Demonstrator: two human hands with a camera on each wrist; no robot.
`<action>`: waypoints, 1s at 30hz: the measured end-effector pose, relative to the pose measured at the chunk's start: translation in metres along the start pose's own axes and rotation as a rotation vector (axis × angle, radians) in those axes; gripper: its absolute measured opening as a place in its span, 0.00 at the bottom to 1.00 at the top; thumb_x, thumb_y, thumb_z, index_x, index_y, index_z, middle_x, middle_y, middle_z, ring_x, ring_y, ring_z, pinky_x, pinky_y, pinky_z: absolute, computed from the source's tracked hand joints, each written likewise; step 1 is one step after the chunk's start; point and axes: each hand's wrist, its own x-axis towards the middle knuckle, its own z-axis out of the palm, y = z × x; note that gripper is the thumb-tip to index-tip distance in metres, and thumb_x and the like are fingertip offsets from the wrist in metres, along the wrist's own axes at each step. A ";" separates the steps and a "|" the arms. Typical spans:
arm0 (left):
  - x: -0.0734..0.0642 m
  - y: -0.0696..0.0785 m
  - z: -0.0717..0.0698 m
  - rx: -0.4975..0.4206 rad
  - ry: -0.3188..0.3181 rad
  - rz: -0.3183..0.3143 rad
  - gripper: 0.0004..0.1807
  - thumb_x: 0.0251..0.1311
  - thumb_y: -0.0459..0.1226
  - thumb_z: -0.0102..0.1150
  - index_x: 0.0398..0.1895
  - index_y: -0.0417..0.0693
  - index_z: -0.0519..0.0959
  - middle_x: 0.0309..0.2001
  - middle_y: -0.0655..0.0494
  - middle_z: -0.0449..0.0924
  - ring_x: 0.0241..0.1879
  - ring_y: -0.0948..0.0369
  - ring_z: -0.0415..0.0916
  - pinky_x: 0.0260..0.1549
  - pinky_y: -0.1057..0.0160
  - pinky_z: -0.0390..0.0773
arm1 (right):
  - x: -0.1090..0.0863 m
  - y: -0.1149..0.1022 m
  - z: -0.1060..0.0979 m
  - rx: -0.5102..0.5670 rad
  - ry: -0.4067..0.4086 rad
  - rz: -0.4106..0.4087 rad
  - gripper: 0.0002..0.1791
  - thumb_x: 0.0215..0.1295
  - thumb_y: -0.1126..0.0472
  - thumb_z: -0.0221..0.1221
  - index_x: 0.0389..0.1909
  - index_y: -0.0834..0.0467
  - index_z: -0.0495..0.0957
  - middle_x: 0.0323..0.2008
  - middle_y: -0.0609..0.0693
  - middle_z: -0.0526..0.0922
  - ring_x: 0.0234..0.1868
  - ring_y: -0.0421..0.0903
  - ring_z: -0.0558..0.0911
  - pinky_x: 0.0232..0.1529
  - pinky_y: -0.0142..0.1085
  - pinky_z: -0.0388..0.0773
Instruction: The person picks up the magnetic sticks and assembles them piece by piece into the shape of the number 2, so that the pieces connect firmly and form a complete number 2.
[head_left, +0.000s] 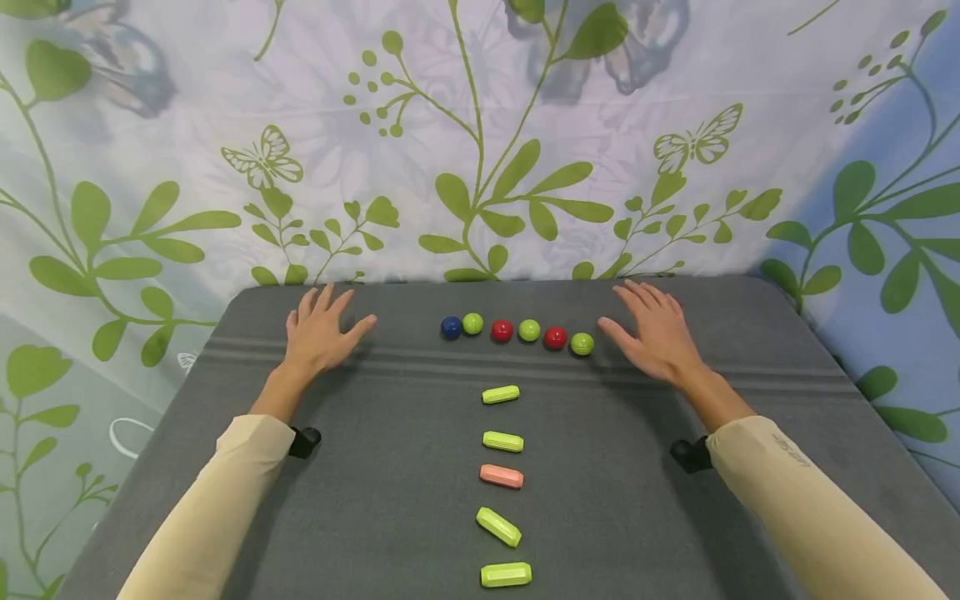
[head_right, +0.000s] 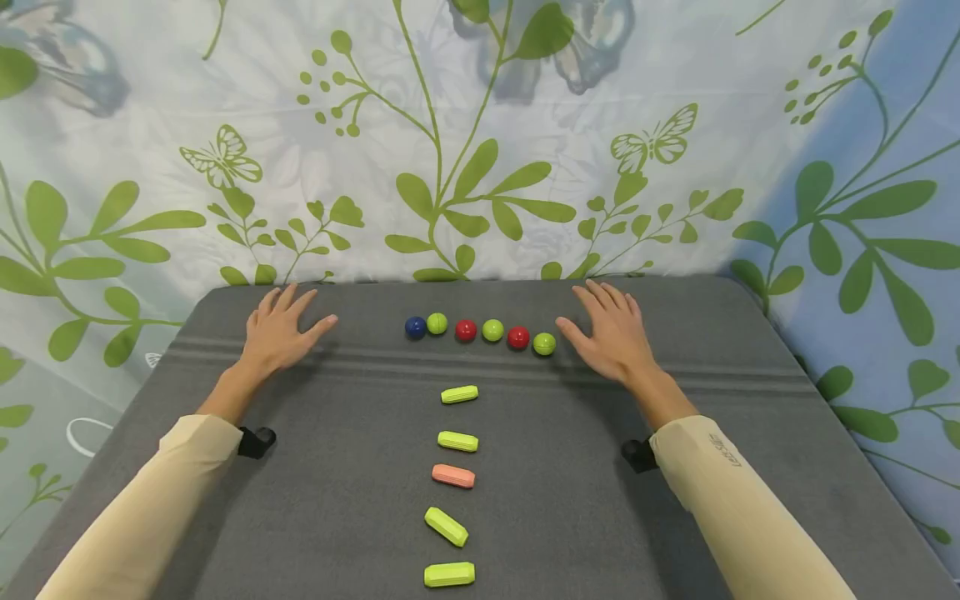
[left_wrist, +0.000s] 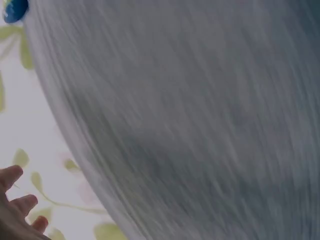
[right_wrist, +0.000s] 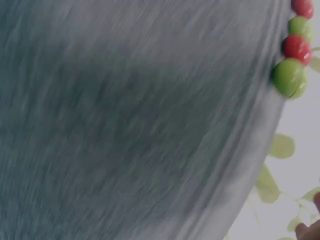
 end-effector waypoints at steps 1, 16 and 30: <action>-0.001 0.006 0.001 -0.030 0.031 0.020 0.43 0.68 0.64 0.44 0.75 0.44 0.59 0.75 0.37 0.48 0.73 0.36 0.41 0.61 0.28 0.44 | 0.000 -0.003 0.001 0.037 0.021 -0.013 0.36 0.73 0.43 0.53 0.71 0.64 0.63 0.69 0.67 0.63 0.71 0.66 0.56 0.66 0.65 0.47; -0.037 0.107 0.042 -0.636 -0.097 0.225 0.20 0.66 0.43 0.63 0.55 0.41 0.79 0.42 0.54 0.81 0.22 0.59 0.70 0.21 0.63 0.70 | -0.006 -0.027 0.018 0.439 -0.055 0.170 0.27 0.70 0.54 0.60 0.64 0.64 0.71 0.60 0.66 0.73 0.66 0.64 0.65 0.59 0.62 0.62; -0.056 0.148 0.070 -0.678 -0.292 0.148 0.16 0.62 0.35 0.66 0.53 0.41 0.80 0.47 0.50 0.80 0.23 0.62 0.74 0.24 0.63 0.73 | -0.008 -0.023 0.032 0.416 -0.070 0.149 0.23 0.69 0.61 0.61 0.61 0.68 0.73 0.55 0.68 0.77 0.60 0.65 0.71 0.56 0.60 0.65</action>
